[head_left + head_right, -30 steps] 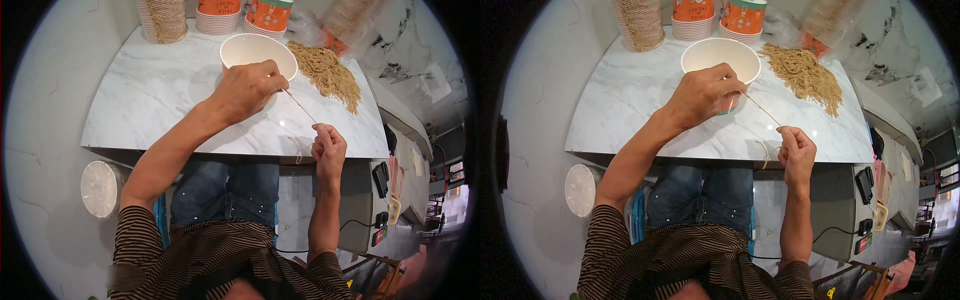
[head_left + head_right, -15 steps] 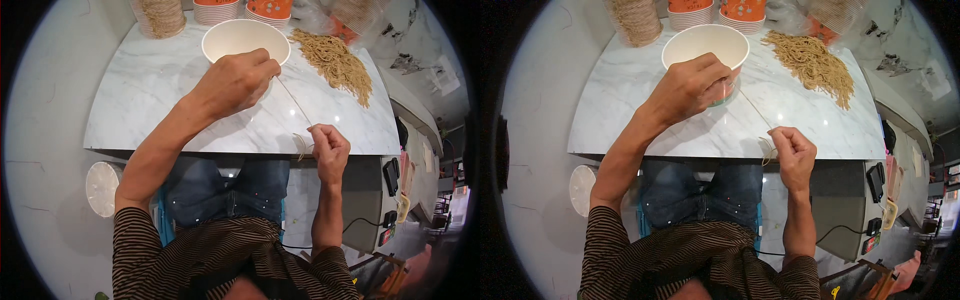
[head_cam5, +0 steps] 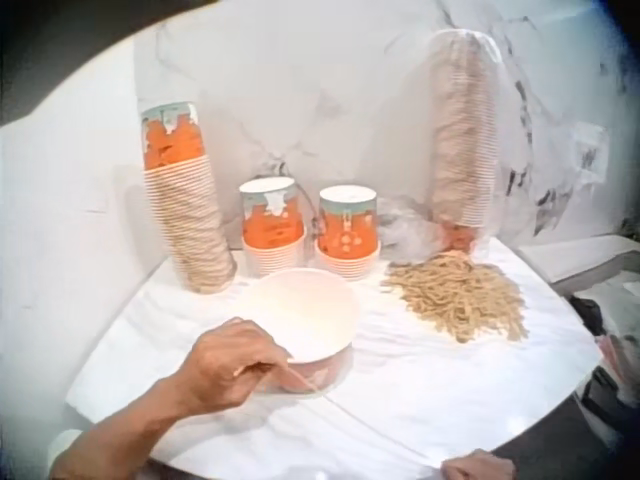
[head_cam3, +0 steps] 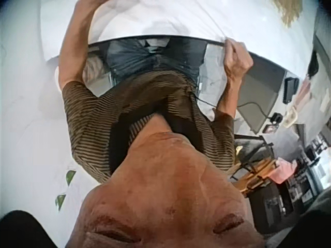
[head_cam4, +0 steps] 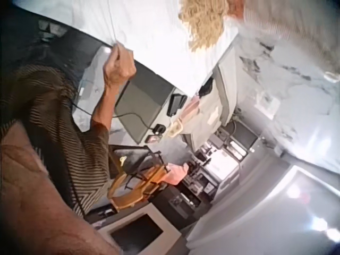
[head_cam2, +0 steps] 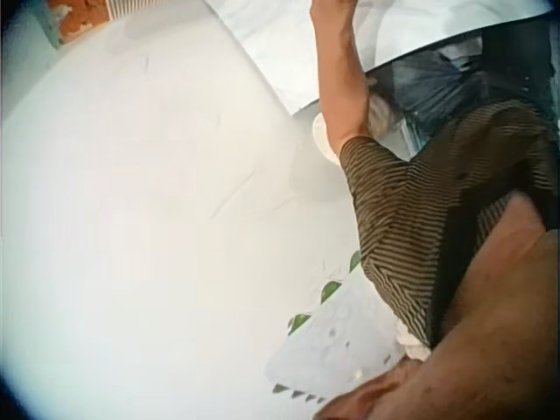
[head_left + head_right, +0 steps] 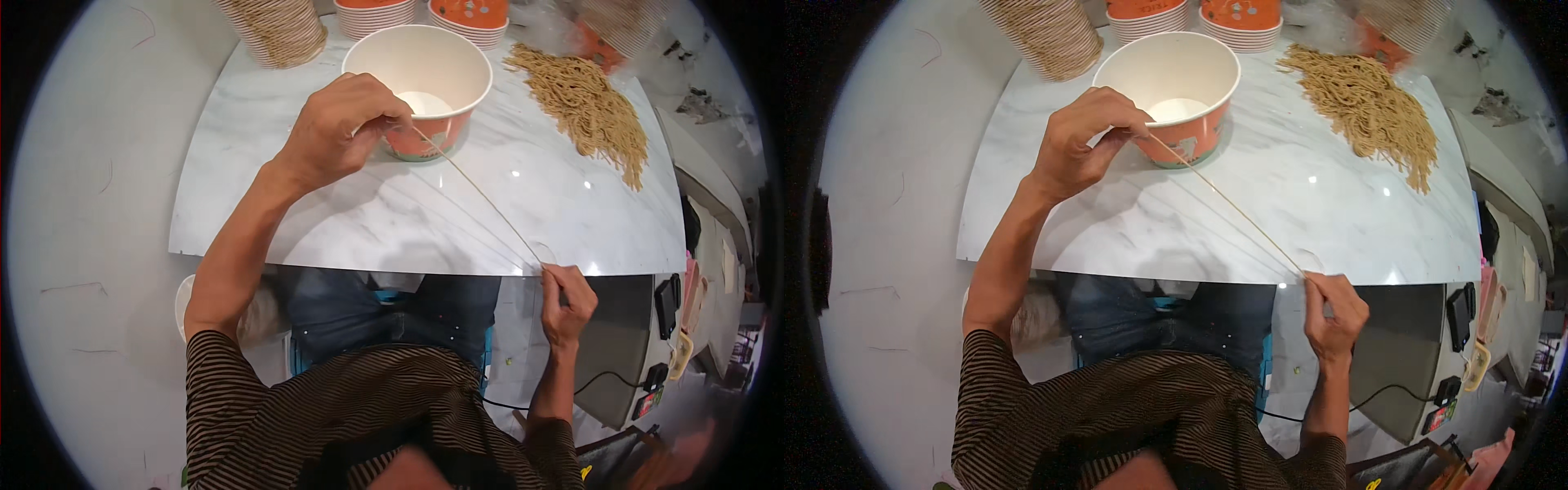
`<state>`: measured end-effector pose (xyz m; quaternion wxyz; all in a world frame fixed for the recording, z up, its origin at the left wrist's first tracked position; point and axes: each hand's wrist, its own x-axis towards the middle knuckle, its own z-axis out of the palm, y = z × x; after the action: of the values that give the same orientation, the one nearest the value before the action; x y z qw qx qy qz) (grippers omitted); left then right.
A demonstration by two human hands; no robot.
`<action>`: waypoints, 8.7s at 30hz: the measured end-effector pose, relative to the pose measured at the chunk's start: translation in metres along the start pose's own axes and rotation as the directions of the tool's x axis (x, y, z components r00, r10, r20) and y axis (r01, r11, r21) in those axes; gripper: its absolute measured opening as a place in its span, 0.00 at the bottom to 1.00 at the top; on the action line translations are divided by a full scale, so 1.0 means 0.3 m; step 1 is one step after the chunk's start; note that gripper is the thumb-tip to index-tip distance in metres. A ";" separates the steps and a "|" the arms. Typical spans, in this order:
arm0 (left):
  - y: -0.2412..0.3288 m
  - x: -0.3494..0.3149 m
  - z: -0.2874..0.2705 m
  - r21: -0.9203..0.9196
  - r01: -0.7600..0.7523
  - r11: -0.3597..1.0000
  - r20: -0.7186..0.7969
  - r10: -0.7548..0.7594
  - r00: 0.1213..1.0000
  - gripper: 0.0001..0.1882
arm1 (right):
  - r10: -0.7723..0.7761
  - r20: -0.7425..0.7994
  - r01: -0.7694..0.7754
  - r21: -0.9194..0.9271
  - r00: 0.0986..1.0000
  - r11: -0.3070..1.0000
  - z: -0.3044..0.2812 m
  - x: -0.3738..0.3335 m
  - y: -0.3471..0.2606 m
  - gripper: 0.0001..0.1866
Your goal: Stretching rubber bands across the mouth of paper cups and stacking them.
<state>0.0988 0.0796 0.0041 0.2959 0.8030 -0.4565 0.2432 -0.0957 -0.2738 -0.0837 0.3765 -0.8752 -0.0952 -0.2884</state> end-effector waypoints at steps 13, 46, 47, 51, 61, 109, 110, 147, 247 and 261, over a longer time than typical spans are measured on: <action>-0.064 0.028 -0.095 -0.062 -0.011 0.998 0.077 0.015 0.997 0.15 | 0.237 0.148 -0.268 0.254 0.960 0.929 -0.164 0.145 0.067 0.06; 0.163 0.172 0.231 0.439 0.204 0.875 -0.132 -0.162 0.978 0.21 | 0.087 0.345 -0.347 0.938 0.935 0.014 0.068 1.064 -0.040 0.18; 0.165 0.160 0.196 0.396 0.171 0.902 -0.044 -0.168 0.985 0.19 | 0.133 0.330 -0.338 0.941 0.934 0.037 0.073 1.055 -0.025 0.19; 0.158 0.069 0.030 0.220 0.079 0.972 0.149 -0.114 0.982 0.18 | 0.186 0.310 -0.347 0.912 0.932 0.219 0.148 0.990 0.023 0.15; 0.064 -0.017 -0.230 0.058 0.166 0.984 0.329 -0.176 0.928 0.24 | 0.355 0.319 -0.389 0.909 0.879 0.147 0.210 0.809 0.078 0.11; 0.161 0.378 0.104 -0.169 0.557 0.813 0.470 -0.431 0.771 0.14 | 0.025 0.433 -0.346 0.681 0.901 0.645 0.241 0.657 0.022 0.16; 0.159 0.377 0.099 -0.109 0.534 0.838 0.461 -0.433 0.774 0.15 | 0.007 0.415 -0.318 0.684 0.910 0.657 0.241 0.661 0.033 0.13; 0.202 0.106 -0.087 -0.193 0.655 0.731 0.103 -0.649 0.754 0.09 | 0.012 0.081 -0.059 0.609 0.997 0.791 0.331 0.586 -0.078 0.03; 0.163 0.118 -0.079 -0.259 0.532 0.806 0.125 -0.518 0.846 0.15 | -0.345 -0.190 0.392 0.361 0.919 0.846 0.252 0.593 -0.137 0.11; 0.185 0.141 -0.055 -0.216 0.586 0.781 0.249 -0.536 0.807 0.28 | -0.459 -0.289 0.517 0.169 0.840 0.839 0.329 0.527 -0.123 0.18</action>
<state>0.0679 0.0435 0.0577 0.4255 0.8698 -0.2499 0.0050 0.0619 -0.1855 -0.0247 0.4014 -0.7284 -0.3051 -0.4640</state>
